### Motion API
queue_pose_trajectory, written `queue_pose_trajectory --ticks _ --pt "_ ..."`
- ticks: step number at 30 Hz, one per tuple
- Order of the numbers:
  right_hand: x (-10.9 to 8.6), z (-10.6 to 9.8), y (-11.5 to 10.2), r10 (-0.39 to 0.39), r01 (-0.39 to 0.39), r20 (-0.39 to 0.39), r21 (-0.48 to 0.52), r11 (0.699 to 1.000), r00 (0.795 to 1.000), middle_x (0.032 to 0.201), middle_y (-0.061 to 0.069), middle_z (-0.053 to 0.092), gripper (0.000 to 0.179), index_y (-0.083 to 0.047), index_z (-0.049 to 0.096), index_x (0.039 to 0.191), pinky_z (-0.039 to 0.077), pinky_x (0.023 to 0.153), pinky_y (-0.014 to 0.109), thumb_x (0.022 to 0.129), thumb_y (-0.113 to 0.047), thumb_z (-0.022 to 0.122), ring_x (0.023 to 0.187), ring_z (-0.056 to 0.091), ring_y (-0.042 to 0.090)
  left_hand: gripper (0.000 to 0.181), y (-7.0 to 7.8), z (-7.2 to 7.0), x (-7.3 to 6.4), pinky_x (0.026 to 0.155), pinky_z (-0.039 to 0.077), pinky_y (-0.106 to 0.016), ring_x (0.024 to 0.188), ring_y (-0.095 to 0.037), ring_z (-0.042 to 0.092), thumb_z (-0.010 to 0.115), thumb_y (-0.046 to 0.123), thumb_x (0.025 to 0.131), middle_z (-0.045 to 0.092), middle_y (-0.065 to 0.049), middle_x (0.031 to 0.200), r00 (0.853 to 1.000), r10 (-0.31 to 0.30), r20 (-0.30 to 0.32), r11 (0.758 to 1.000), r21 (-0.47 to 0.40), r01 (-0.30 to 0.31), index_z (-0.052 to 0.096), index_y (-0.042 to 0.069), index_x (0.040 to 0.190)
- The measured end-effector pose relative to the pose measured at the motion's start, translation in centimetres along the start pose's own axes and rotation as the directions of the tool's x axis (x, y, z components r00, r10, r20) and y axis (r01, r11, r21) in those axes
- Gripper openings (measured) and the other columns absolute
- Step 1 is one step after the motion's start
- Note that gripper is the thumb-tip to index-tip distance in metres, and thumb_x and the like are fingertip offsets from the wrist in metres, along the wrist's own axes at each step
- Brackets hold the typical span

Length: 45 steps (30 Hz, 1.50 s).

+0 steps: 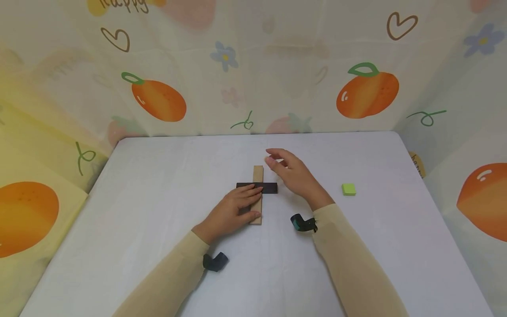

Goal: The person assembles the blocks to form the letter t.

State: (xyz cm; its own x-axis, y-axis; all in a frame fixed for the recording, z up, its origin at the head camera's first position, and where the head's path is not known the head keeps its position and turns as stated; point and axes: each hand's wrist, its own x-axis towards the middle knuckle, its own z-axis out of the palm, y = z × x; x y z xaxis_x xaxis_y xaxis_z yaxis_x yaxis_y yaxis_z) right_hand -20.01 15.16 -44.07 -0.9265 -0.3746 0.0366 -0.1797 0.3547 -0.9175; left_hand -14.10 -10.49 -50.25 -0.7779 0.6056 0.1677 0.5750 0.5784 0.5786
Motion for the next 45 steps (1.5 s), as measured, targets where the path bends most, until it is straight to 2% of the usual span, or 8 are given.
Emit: queue_pose_trajectory --ticks 7,18,26,32,45 --pt "-1.5 -1.2 -0.5 -0.027 0.027 0.002 0.117 0.993 1.0 0.148 0.019 0.057 0.06 -0.006 0.05 0.161 0.048 0.108 0.055 0.12 -0.047 0.034 0.126 0.059 0.041 0.059 0.2 -0.1 0.0 0.129 0.026 -0.045 0.157 -0.023 0.037 0.077 0.035 0.106 0.053 -0.004 0.163 1.0 0.006 -0.001 1.0 -0.005 -0.006 0.063 0.003 0.153" --pt "-4.3 -2.8 0.2 -0.039 0.045 -0.049 0.142 0.989 0.998 0.147 0.02 0.059 0.064 -0.008 0.053 0.161 0.047 0.111 0.051 0.12 -0.05 0.027 0.129 0.055 0.049 0.059 0.1 -0.1 -0.1 0.129 0.024 -0.041 0.158 -0.021 0.036 0.076 0.035 0.106 0.051 -0.002 0.164 1.0 -0.002 0.001 1.0 -0.01 0.002 0.061 0.003 0.154" --pt "-6.5 -4.5 1.1 -0.083 0.093 -0.098 0.095 0.991 0.992 0.145 0.021 0.059 0.059 -0.01 0.052 0.162 0.047 0.108 0.04 0.121 -0.041 0.024 0.128 0.052 0.046 0.059 0.1 0.0 -0.2 0.129 0.023 -0.041 0.158 -0.021 0.035 0.076 0.035 0.106 0.051 -0.002 0.165 1.0 0.003 0.0 1.0 -0.011 -0.003 0.061 0.003 0.153" --pt "-8.2 -5.8 1.9 -0.073 0.082 -0.131 0.061 0.995 0.989 0.146 0.02 0.058 0.058 -0.012 0.05 0.164 0.049 0.104 0.027 0.121 -0.04 0.023 0.128 0.054 0.042 0.059 0.2 -0.1 -0.2 0.129 0.024 -0.042 0.158 -0.021 0.036 0.077 0.035 0.106 0.051 -0.003 0.164 1.0 0.003 -0.007 1.0 -0.017 -0.003 0.061 0.003 0.153" --pt "-11.2 -8.8 3.8 -0.041 0.043 -0.215 0.004 0.999 0.976 0.146 0.017 0.057 0.058 -0.01 0.049 0.164 0.047 0.102 0.02 0.121 -0.036 0.021 0.128 0.054 0.029 0.058 0.2 -0.1 -0.1 0.129 0.026 -0.043 0.157 -0.022 0.037 0.078 0.032 0.105 0.052 -0.004 0.164 1.0 0.01 -0.008 1.0 -0.019 -0.01 0.063 0.001 0.152"
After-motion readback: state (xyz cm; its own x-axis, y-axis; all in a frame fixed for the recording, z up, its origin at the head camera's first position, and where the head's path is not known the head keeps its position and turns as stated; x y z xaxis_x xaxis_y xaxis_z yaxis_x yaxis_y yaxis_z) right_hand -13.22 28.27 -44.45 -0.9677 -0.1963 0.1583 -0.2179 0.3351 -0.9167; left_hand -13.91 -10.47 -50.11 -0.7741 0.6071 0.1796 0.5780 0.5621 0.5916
